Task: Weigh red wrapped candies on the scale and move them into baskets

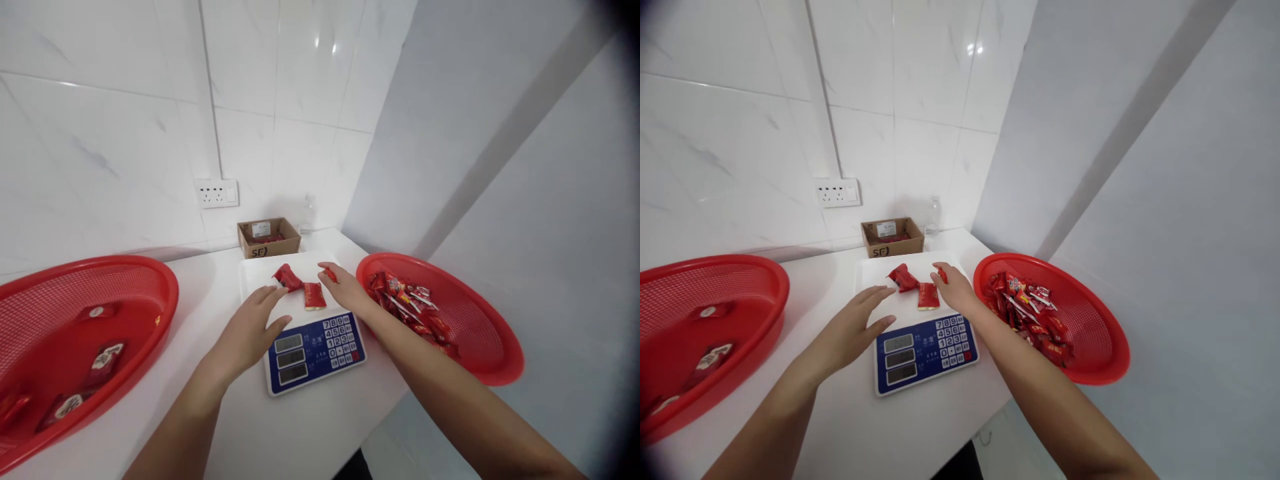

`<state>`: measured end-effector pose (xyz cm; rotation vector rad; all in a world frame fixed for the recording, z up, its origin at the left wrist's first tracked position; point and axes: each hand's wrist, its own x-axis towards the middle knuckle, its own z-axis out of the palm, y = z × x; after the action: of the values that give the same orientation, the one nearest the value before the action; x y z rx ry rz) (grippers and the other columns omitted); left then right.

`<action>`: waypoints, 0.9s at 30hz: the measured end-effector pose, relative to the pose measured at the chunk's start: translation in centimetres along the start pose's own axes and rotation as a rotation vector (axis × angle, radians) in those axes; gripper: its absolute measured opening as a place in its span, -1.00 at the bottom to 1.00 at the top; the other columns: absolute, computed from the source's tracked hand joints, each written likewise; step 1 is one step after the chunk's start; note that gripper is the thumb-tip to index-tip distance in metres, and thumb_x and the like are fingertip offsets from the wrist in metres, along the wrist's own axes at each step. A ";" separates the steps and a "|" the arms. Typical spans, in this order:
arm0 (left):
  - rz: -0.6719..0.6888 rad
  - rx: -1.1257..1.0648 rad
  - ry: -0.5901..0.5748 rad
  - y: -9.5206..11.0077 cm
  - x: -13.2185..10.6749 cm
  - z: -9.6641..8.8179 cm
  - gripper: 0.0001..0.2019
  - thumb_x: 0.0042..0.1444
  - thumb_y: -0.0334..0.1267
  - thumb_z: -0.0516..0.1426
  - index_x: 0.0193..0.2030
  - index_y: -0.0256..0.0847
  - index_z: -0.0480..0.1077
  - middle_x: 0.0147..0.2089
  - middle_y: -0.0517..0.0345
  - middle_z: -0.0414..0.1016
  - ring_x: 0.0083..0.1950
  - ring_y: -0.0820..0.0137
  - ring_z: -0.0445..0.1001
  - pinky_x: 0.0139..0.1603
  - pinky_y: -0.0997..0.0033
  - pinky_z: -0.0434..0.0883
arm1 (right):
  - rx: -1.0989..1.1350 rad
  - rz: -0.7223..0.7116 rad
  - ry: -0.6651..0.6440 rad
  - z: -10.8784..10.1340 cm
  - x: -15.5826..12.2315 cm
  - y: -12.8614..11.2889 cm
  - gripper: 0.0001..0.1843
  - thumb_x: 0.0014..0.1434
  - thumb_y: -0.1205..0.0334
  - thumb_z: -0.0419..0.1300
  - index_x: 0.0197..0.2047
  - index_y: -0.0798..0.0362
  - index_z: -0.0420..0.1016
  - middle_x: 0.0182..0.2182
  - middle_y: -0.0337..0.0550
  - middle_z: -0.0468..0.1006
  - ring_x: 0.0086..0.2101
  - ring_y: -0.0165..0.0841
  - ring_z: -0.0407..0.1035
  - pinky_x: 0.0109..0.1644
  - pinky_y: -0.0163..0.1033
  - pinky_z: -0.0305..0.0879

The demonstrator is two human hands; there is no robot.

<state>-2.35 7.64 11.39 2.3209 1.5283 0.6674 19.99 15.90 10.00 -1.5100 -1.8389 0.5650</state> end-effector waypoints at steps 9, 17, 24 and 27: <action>0.116 0.212 -0.133 -1.0 7.7 2.1 -0.49 0.17 -0.07 0.00 0.19 -0.30 0.17 0.28 -0.15 0.13 0.35 0.07 -0.09 0.28 0.01 -0.04 | -0.014 0.050 0.103 0.9 -0.8 -0.4 -0.66 0.12 0.34 0.09 -0.02 0.08 0.44 -0.06 -0.05 0.49 -0.05 -0.32 0.36 0.09 -0.18 0.21; 0.119 0.166 -0.270 -3.3 5.9 1.9 -0.50 0.20 -0.01 -0.09 0.25 -0.08 0.10 0.34 -0.03 0.05 0.34 0.11 -0.02 0.20 -0.09 0.09 | 0.026 0.052 0.135 1.1 0.0 -0.5 -0.64 0.08 0.38 0.09 -0.02 0.10 0.45 0.01 -0.01 0.44 0.02 -0.28 0.31 0.17 -0.12 0.13; 0.156 0.100 -0.260 -3.5 3.3 1.1 -0.62 0.23 -0.23 -0.12 0.15 0.14 0.24 0.31 0.17 0.12 0.35 0.19 -0.02 0.23 -0.14 0.01 | 0.141 -0.065 0.005 2.0 1.5 -1.8 -0.52 0.14 0.16 0.09 0.15 -0.02 0.28 0.09 -0.08 0.38 0.04 -0.30 0.30 0.05 -0.13 0.28; 0.165 0.041 -0.214 -3.4 1.7 1.0 -0.62 0.23 -0.30 -0.13 0.09 0.12 0.31 0.30 0.20 0.14 0.35 0.18 -0.04 0.26 -0.13 -0.03 | 0.110 -0.104 0.033 0.5 0.9 -1.0 -0.53 0.13 0.17 0.09 0.13 0.01 0.30 0.12 -0.06 0.33 0.09 -0.28 0.23 0.10 -0.11 0.23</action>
<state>-3.94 10.58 9.29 2.4773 1.2790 0.4117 18.90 16.57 10.60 -1.3364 -1.8188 0.5785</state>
